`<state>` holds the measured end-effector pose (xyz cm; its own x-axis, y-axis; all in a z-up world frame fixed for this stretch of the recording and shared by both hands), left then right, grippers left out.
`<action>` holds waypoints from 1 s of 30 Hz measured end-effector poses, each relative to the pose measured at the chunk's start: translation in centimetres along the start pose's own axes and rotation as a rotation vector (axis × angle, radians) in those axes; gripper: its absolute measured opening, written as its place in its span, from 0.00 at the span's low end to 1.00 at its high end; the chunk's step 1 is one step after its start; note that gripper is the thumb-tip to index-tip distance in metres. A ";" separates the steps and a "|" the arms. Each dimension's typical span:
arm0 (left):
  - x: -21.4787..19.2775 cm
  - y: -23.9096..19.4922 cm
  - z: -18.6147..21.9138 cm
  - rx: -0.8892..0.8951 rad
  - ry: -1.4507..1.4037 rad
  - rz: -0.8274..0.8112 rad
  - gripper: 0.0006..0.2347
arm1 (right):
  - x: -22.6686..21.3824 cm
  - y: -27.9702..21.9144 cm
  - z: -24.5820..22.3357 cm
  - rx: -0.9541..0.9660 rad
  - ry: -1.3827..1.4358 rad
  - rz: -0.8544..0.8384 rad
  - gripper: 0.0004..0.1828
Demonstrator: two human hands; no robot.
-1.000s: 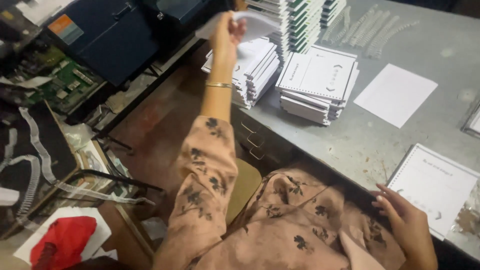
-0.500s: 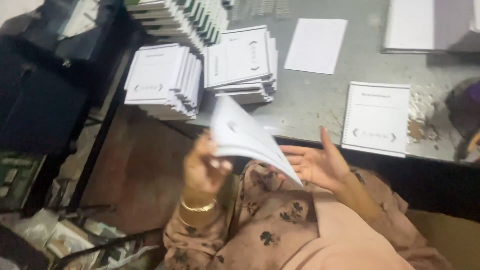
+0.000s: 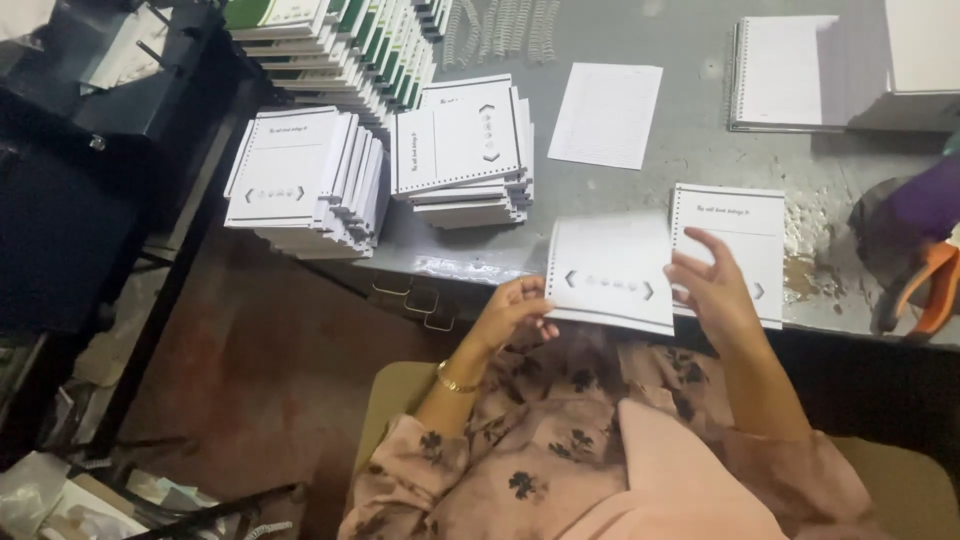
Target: Inspecting notebook pages for quality control and stacking them on a table.
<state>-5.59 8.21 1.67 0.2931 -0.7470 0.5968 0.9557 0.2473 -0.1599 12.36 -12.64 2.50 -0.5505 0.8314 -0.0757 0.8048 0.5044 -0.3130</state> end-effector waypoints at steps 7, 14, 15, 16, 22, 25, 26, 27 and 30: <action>-7.6 3.6 -9.6 -0.206 0.100 0.125 0.16 | -1.0 4.8 4.7 -0.106 -0.438 0.224 0.18; -5.6 2.9 -7.2 -0.290 0.282 0.209 0.22 | 0.5 2.1 0.2 -0.161 -0.548 0.250 0.16; -6.1 3.1 -7.7 -0.299 0.284 0.250 0.22 | 0.4 1.7 -0.5 -0.186 -0.567 0.246 0.18; -6.6 3.2 -8.3 -0.308 0.287 0.291 0.22 | 0.4 1.3 -1.1 -0.210 -0.587 0.241 0.22; -2.4 2.3 -3.7 -0.375 0.755 0.385 0.10 | -12.4 3.6 1.5 -0.502 -1.007 0.648 0.12; -1.6 3.0 -2.7 -0.389 0.766 0.319 0.10 | -15.2 4.0 3.6 -0.539 -0.802 0.513 0.15; -1.3 3.5 -2.0 -0.381 0.763 0.324 0.10 | -15.3 4.4 3.6 -0.549 -0.802 0.510 0.15; -1.1 3.3 -1.8 -0.400 0.791 0.311 0.10 | -15.6 4.5 4.8 -0.505 -0.614 0.448 0.19; 0.0 2.8 -1.2 -0.439 0.898 0.286 0.10 | -14.7 4.0 5.3 -0.483 -0.539 0.369 0.28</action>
<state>-2.87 8.19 0.26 0.2518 -0.9249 -0.2848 0.7203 0.3756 -0.5832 22.44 -24.07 -2.69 -0.1635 0.7991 -0.5785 0.8945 0.3675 0.2547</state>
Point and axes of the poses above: each hand's wrist, its own y-axis towards the middle knuckle, its own x-axis out of the palm, z = x × y, the point moved 10 cm from there along y, towards the middle knuckle, and after that the axes turned 10 degrees about -y, right-handed, at the moved point
